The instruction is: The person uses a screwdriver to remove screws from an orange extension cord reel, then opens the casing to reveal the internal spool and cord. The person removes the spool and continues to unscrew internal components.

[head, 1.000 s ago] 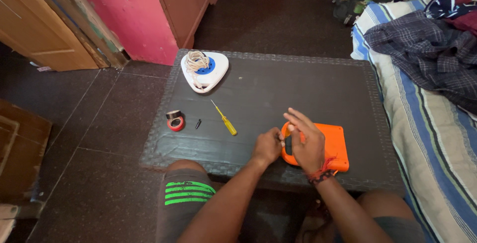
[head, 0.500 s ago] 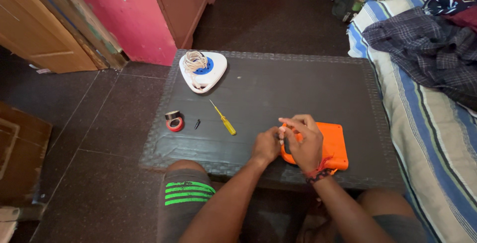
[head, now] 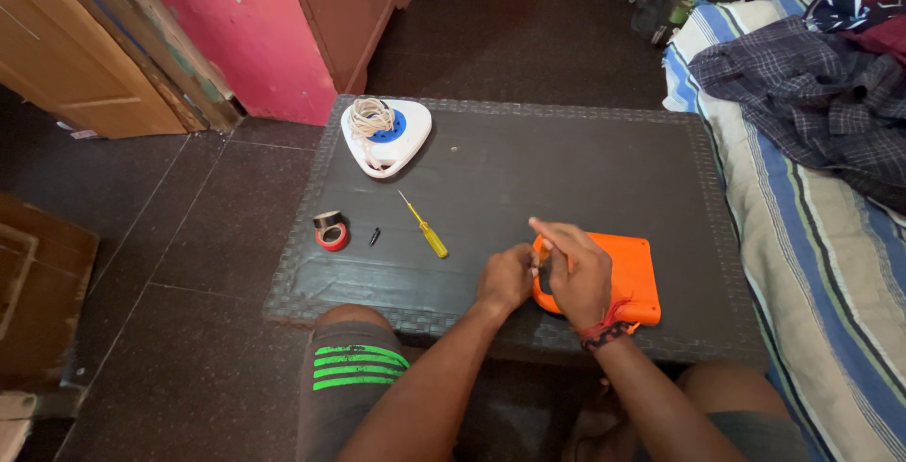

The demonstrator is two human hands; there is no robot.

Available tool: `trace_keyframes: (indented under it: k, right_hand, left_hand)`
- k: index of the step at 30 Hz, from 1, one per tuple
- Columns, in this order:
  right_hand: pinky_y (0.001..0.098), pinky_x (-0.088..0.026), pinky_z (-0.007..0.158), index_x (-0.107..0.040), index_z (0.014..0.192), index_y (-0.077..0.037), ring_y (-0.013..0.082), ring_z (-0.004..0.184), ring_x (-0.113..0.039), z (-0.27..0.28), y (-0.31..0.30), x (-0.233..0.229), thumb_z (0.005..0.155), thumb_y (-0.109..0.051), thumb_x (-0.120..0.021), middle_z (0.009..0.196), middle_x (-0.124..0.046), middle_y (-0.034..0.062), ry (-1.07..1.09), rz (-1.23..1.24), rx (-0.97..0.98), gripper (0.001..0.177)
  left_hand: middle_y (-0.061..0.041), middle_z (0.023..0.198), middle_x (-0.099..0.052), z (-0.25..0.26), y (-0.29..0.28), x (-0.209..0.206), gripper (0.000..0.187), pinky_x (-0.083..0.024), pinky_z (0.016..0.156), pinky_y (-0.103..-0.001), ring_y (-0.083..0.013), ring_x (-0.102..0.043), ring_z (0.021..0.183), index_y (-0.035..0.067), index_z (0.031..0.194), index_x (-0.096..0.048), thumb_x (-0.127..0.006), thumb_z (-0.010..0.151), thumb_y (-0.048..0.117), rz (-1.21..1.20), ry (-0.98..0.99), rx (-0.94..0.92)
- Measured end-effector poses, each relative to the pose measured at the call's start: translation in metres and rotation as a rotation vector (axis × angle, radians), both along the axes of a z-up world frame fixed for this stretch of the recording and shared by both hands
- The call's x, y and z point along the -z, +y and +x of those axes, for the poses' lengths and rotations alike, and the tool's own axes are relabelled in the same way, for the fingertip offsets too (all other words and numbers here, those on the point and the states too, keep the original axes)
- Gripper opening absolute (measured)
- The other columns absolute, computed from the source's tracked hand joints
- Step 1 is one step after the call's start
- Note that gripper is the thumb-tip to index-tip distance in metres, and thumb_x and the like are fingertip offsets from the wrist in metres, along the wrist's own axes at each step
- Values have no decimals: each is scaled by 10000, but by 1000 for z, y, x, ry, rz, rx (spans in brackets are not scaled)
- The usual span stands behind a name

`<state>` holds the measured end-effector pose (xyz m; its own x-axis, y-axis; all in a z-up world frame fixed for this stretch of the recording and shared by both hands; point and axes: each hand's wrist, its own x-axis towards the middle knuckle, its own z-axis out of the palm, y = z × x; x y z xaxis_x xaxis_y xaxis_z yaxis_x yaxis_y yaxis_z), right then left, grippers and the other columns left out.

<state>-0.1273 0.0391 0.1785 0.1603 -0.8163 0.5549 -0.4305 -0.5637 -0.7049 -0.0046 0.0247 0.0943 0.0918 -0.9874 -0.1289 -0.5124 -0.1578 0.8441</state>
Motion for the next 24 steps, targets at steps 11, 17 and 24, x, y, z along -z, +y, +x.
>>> trace_keyframes:
  k: [11, 17, 24]
  right_hand:
    - [338, -571, 802, -755, 1104, -70, 263, 893, -742, -7, -7, 11, 908, 43, -551, 1010, -758, 129, 83, 70, 9, 304]
    - [353, -569, 756, -722, 1148, -54, 287, 846, -716, -8, -7, 16, 755, 100, -581, 980, -718, 139, 141, 195, -222, 444]
    - [351, -587, 759, -735, 1138, -91, 267, 807, -732, -10, -7, 21, 790, -7, -752, 973, -740, 111, 241, 266, -132, 358]
  left_hand:
    - [-172, 943, -753, 2, -4, 18, 193, -560, 824, -462, -360, -730, 924, 113, 996, -732, -741, 803, 112, -12, -12, 39]
    - [-189, 996, -740, 1, -10, 16, 235, -556, 845, -488, -388, -705, 974, 95, 1022, -757, -780, 819, 212, 45, -88, 35]
    - [-200, 1023, -731, 0, -5, 4, 240, -560, 850, -498, -407, -687, 990, 143, 1107, -721, -699, 871, 184, 45, -47, -22]
